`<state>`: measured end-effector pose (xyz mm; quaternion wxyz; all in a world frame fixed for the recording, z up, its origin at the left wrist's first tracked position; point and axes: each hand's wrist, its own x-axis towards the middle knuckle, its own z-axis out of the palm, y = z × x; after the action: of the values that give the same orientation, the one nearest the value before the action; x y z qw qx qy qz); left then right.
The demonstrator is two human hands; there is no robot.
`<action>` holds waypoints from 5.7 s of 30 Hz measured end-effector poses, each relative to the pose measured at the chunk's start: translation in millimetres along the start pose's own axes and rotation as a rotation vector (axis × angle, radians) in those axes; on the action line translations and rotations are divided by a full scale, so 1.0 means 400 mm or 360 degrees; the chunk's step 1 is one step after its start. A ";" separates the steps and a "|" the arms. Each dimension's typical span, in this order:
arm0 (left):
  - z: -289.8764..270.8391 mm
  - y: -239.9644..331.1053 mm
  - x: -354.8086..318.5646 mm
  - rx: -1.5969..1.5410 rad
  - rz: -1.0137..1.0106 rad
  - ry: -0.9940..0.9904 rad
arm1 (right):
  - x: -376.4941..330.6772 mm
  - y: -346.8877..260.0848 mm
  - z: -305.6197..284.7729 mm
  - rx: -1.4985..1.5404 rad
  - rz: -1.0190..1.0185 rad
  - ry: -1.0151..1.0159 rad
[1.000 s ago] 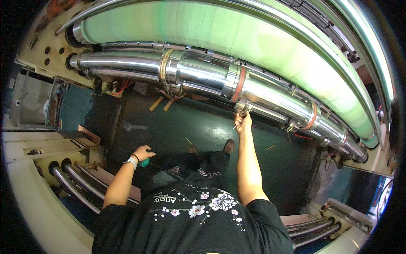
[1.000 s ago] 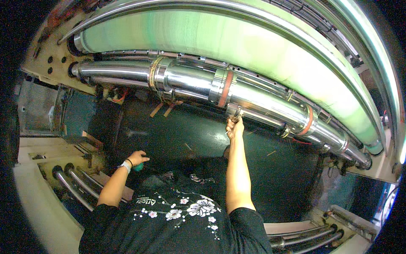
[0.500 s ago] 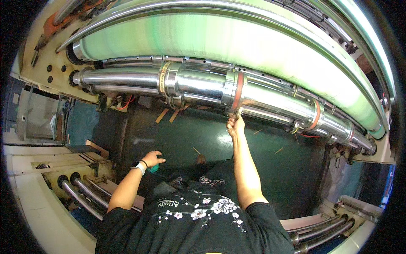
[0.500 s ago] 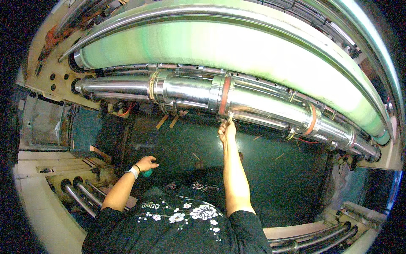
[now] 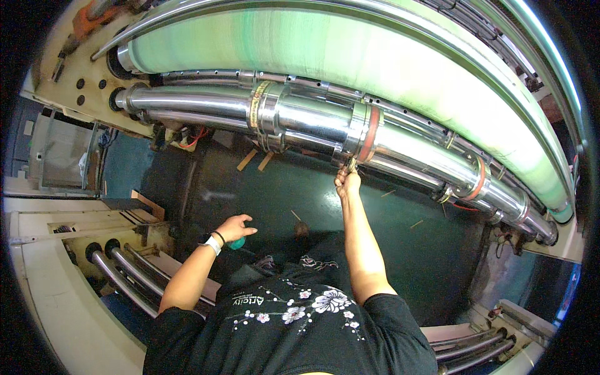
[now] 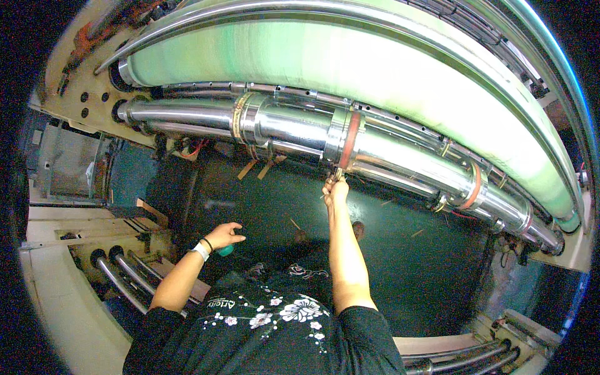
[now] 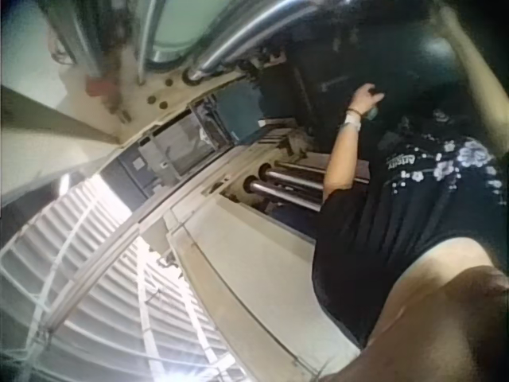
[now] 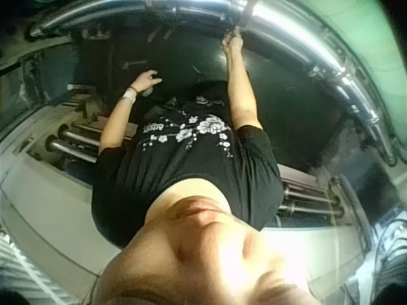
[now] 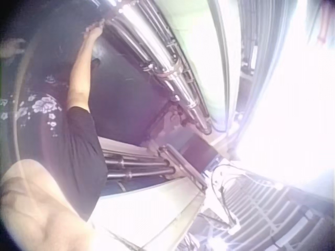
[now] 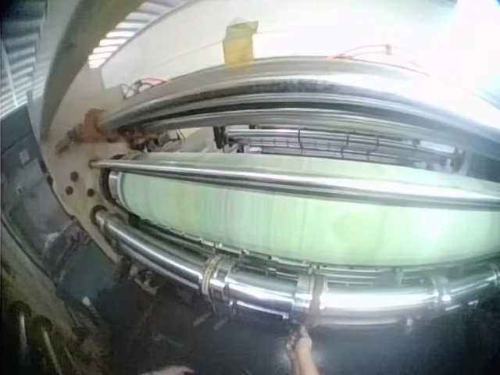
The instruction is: The person uses a tape measure to measure the length and circumference of several large metal pipes mounted on a machine. They repeatedly extend the tape, wrap it around the pipes, and read the measurements.
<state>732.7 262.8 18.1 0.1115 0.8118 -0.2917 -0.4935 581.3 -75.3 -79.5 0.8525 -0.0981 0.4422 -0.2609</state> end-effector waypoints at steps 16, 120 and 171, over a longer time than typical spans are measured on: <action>-0.018 0.122 0.054 0.0111 0.0233 -0.0068 | -0.030 0.004 0.023 -0.0031 0.0100 -0.0004; -0.031 0.594 0.465 0.0490 0.1092 0.0425 | 0.085 0.039 -0.087 -0.0063 -0.0025 -0.0039; -0.060 0.617 0.488 0.0665 0.1030 0.0367 | 0.109 0.048 -0.042 0.0613 0.0154 -0.0530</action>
<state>730.8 -52.2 1.9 0.1257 0.7332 -0.6118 -0.2688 595.3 -81.3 -127.6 0.9280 0.0459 0.2421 -0.2794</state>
